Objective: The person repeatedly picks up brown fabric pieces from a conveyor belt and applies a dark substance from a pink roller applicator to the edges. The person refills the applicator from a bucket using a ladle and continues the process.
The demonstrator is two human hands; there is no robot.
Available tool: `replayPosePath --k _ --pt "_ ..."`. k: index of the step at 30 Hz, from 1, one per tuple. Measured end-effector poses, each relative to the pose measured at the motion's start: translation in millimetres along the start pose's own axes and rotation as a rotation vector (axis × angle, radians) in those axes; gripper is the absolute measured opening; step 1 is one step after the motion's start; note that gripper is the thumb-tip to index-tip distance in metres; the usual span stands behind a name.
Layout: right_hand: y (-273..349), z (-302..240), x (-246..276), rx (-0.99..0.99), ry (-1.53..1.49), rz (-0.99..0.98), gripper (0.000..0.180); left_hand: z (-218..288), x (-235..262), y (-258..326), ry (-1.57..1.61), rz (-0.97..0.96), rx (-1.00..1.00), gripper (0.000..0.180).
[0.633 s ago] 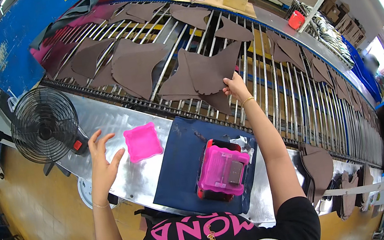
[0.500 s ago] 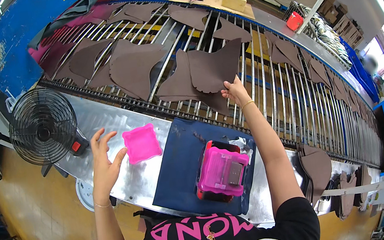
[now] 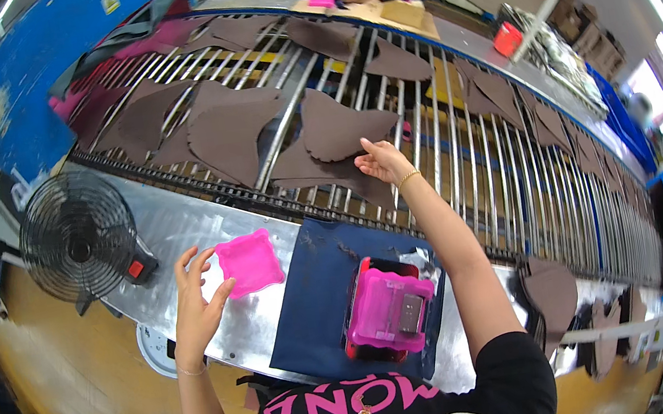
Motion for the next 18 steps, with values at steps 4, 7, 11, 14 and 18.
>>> replayPosePath --k 4,7,11,14,18 --pt "73 -4 23 0.164 0.212 0.106 0.041 0 -14 -3 0.032 -0.034 -0.041 0.053" --pt "140 13 72 0.299 0.34 0.261 0.034 -7 -24 -5 0.068 -0.11 -0.074 0.053" --pt "260 78 193 0.314 0.639 0.952 0.025 -12 -42 -17 0.147 -0.214 -0.104 0.052" --pt "386 163 273 -0.07 1.325 1.689 0.033 -5 -58 -28 0.208 -0.295 -0.149 0.052" --pt "495 221 291 -0.82 0.942 1.675 0.045 11 -70 -28 0.198 -0.324 -0.185 0.052"
Point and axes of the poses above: each hand's wrist, its own y-axis away from the middle knuckle, its own x-axis out of the back of the hand, z = x × y, the point moved 3 cm from there along -y, towards the middle knuckle, and after that the axes turned 10 degrees about y, right-handed, at the moved point
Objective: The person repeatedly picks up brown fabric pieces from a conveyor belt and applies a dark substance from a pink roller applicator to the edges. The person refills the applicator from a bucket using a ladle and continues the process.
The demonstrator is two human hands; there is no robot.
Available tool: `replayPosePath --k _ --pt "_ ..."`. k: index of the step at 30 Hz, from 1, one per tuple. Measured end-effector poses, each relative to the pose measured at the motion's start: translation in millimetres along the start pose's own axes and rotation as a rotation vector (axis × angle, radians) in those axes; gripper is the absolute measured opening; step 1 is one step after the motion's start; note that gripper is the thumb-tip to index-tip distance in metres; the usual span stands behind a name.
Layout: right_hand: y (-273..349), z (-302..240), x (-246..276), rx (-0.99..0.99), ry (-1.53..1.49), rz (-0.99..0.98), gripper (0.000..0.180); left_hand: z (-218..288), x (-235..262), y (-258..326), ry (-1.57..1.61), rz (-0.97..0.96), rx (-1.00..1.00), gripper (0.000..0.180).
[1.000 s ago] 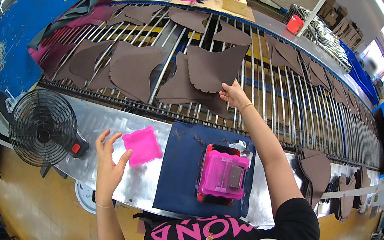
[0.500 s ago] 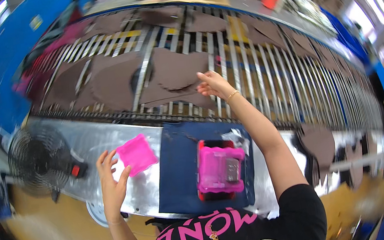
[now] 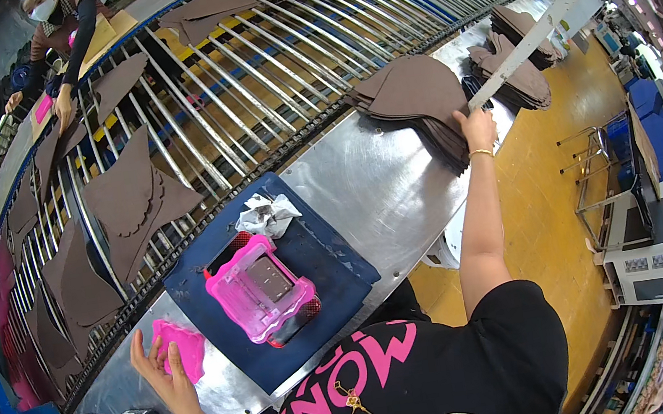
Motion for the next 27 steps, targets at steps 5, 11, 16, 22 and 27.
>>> replayPosePath --k 5,11,16,22,27 --pt "-4 18 -23 0.084 -0.051 -0.047 0.043 1 -14 1 -0.019 -0.063 0.021 0.053" --pt "1 -1 -21 0.05 -0.054 0.009 0.046 6 -13 12 -0.076 -0.05 0.086 0.056" --pt "-23 6 -23 -0.033 -0.124 -0.182 0.063 1 -5 16 -0.068 -0.012 0.079 0.055" --pt "-56 24 -39 0.008 -0.202 -0.173 0.066 15 -20 12 -0.124 -0.044 0.056 0.055" --pt "-45 9 -15 0.464 -0.107 -0.153 0.058 14 -16 14 -0.151 -0.022 0.052 0.055"
Point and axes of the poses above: each hand's wrist, its own y-axis away from the middle knuckle, its own x-axis out of the back of the hand, z = x × y, the point moved 3 cm from there along -y, towards the middle knuckle, and after that the axes turned 10 degrees about y, right-handed, at the moved point
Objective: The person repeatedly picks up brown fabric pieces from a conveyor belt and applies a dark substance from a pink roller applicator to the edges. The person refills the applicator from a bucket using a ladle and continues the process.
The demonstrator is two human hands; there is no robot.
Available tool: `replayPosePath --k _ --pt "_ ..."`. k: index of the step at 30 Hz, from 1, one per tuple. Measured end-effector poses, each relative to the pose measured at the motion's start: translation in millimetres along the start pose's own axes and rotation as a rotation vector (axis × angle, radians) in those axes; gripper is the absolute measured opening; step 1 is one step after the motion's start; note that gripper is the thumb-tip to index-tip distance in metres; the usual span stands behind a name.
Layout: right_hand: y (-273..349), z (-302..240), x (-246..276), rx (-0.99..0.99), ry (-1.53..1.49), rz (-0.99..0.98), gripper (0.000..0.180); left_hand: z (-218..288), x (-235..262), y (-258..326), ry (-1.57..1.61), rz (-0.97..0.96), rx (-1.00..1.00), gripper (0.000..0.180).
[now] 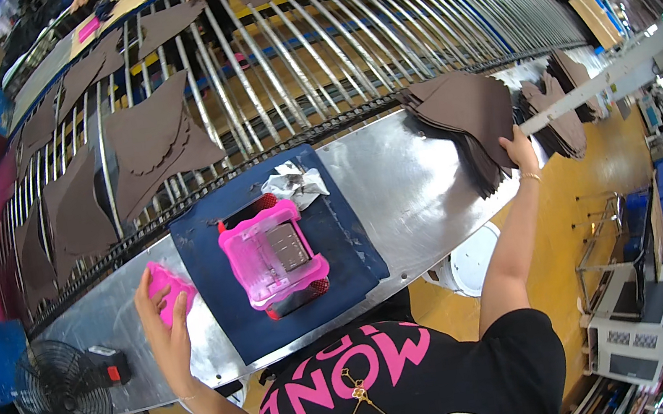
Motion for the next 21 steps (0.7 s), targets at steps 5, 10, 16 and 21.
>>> replayPosePath --k 5,10,16,21 --pt "37 -49 75 0.232 -0.234 0.27 0.037 22 3 -17 -0.038 -0.039 -0.078 0.057" --pt "115 -173 181 0.473 -1.062 0.194 0.036 68 -15 -53 0.078 -0.062 -0.352 0.06" --pt "180 -294 169 0.792 -1.396 -0.112 0.032 83 -18 -61 0.548 -0.188 -0.086 0.05" --pt "219 -343 150 1.039 -1.302 -0.124 0.031 56 49 -48 0.491 -0.093 -0.065 0.022"
Point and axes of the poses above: each hand's wrist, its own y-axis away from the middle knuckle, its own x-axis out of the back of the hand, z = x × y, the point moved 3 cm from there along -y, towards the middle knuckle, and after that the axes turned 10 degrees about y, right-handed, at the moved point
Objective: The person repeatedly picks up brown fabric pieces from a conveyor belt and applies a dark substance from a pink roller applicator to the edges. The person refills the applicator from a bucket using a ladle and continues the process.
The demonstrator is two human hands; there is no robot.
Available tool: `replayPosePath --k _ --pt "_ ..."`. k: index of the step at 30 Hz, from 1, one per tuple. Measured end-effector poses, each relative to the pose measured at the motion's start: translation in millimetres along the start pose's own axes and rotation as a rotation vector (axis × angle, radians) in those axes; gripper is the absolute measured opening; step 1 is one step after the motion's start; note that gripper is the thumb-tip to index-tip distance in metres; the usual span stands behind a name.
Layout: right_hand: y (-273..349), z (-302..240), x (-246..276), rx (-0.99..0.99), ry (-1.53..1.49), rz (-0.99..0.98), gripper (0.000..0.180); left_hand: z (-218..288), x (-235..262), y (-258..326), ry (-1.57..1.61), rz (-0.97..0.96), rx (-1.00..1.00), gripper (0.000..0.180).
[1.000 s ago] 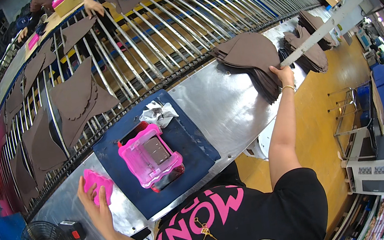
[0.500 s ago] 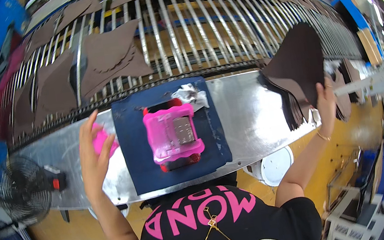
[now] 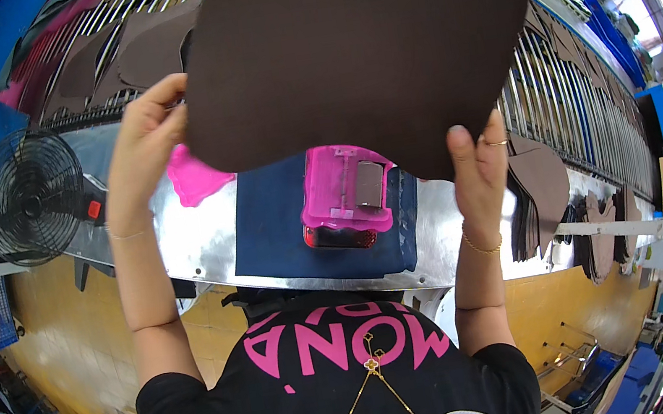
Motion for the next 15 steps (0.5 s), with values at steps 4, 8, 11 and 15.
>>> replayPosePath --k 4,8,11,15 --pt "1 6 -25 -0.138 -0.263 -0.043 0.03 21 5 27 0.217 0.075 -0.002 0.029" --pt "-4 1 -36 -0.059 -0.233 -0.06 0.032 31 11 41 0.01 0.028 0.026 0.026" --pt "3 6 -39 -0.069 -0.098 -0.161 0.03 29 28 40 -0.092 0.131 -0.056 0.023" --pt "4 8 -38 -0.003 0.18 -0.253 0.015 28 32 39 -0.221 0.222 -0.119 0.018"
Point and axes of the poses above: each hand's wrist, its own y-axis away from the middle knuckle, its own x-axis out of the back of the hand, z = x × y, the point moved 3 cm from there along -y, towards the middle knuckle, and after that the axes turned 10 degrees about y, right-handed, at the moved point
